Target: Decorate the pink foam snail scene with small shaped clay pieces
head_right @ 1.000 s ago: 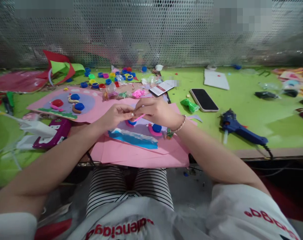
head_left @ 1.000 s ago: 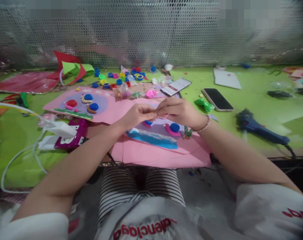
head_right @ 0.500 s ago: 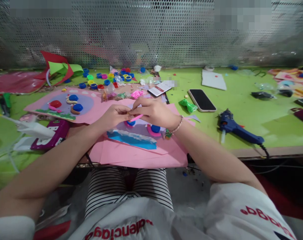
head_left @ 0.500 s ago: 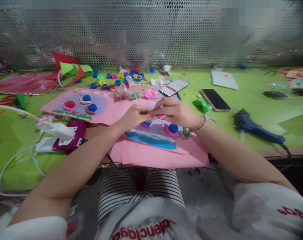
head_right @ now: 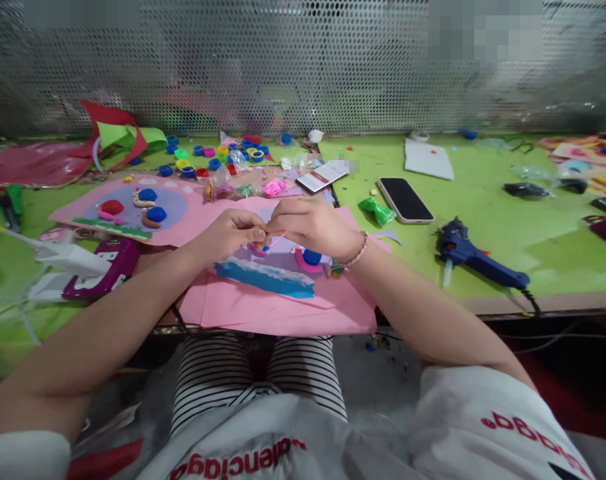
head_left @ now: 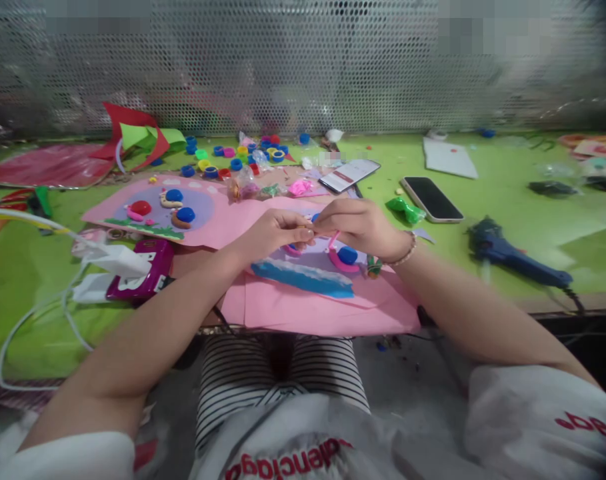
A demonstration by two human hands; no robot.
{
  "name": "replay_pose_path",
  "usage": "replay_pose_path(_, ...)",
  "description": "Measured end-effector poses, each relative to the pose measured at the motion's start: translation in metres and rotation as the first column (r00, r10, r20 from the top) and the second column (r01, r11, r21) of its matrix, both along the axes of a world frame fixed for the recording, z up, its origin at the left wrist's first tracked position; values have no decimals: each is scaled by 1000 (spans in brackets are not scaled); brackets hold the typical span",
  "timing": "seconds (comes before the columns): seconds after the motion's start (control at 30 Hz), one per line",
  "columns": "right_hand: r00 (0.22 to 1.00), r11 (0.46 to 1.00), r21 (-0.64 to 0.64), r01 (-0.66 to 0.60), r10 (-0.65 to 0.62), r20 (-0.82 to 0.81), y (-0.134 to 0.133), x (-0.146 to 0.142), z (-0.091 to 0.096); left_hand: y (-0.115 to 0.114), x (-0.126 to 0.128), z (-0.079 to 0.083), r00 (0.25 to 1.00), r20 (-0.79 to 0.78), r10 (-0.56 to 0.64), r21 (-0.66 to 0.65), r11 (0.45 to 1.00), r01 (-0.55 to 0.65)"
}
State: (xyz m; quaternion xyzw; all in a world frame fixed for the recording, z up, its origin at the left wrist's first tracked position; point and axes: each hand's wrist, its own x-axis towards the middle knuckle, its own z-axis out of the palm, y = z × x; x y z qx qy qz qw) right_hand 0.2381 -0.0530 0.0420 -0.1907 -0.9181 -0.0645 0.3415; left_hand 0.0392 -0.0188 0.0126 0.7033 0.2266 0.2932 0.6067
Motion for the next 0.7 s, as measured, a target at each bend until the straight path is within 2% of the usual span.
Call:
replay_pose_path(0.23,989,990,121,69,-84,125,3,5,-1,-2,0,5,999,-32,-14,43,999,16)
replay_pose_path(0.43,946,956,249,155,-216,243,3,6,-1,-4,1,5,998,-56,-13,76,997,17)
replay_pose_path(0.7,906,936,301,183,-279,319,6,3,-6,-9,4,8,996,-88,24,88,996,-17)
